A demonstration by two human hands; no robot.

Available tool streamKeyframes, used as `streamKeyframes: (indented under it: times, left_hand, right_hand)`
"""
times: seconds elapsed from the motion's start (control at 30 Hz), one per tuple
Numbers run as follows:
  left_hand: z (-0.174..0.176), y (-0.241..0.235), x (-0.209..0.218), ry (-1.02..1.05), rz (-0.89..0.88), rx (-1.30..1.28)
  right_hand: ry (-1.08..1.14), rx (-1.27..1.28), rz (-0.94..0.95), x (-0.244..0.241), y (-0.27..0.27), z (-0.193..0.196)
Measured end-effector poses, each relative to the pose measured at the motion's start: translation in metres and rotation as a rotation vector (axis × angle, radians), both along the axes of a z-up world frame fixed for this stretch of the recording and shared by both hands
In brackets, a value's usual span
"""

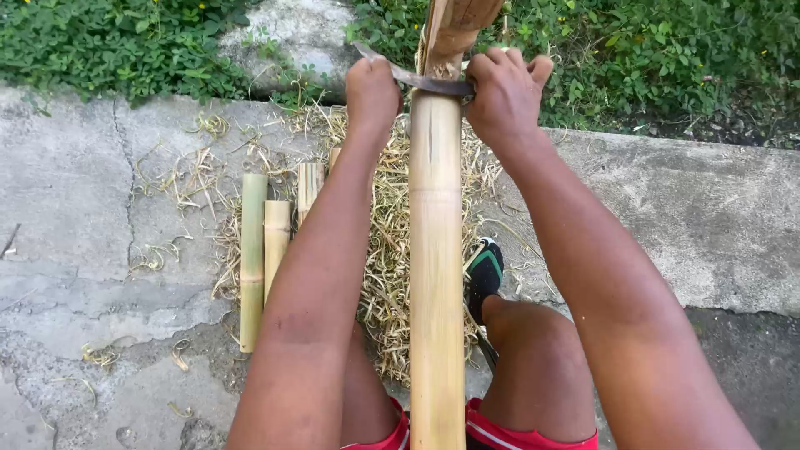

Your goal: The recorder is scraping and stripping the outer layer of a bamboo pole using a sickle.

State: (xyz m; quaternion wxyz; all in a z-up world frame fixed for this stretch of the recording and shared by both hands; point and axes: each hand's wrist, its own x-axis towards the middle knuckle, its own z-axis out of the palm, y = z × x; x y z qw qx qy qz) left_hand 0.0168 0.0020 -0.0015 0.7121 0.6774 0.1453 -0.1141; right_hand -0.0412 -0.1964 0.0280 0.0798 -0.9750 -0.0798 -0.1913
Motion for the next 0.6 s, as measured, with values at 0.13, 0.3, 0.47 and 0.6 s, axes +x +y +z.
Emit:
streamKeyframes:
  times: [0.13, 0.3, 0.47, 0.6]
  left_hand:
    - [-0.001, 0.002, -0.008, -0.11, 0.01, 0.313]
    - [-0.028, 0.01, -0.074, -0.513, -0.038, 0.409]
    - [0.031, 0.001, -0.082, -0.354, -0.048, 0.391]
    - [0.015, -0.005, -0.029, -0.36, -0.086, 0.435]
  right_hand:
    - [0.015, 0.059, -0.015, -0.01, 0.001, -0.008]
    - [-0.004, 0.105, 0.043, -0.078, 0.005, -0.004]
    - [0.002, 0.228, 0.029, -0.068, 0.004, -0.018]
    - [0.02, 0.186, -0.078, -0.022, -0.004, -0.041]
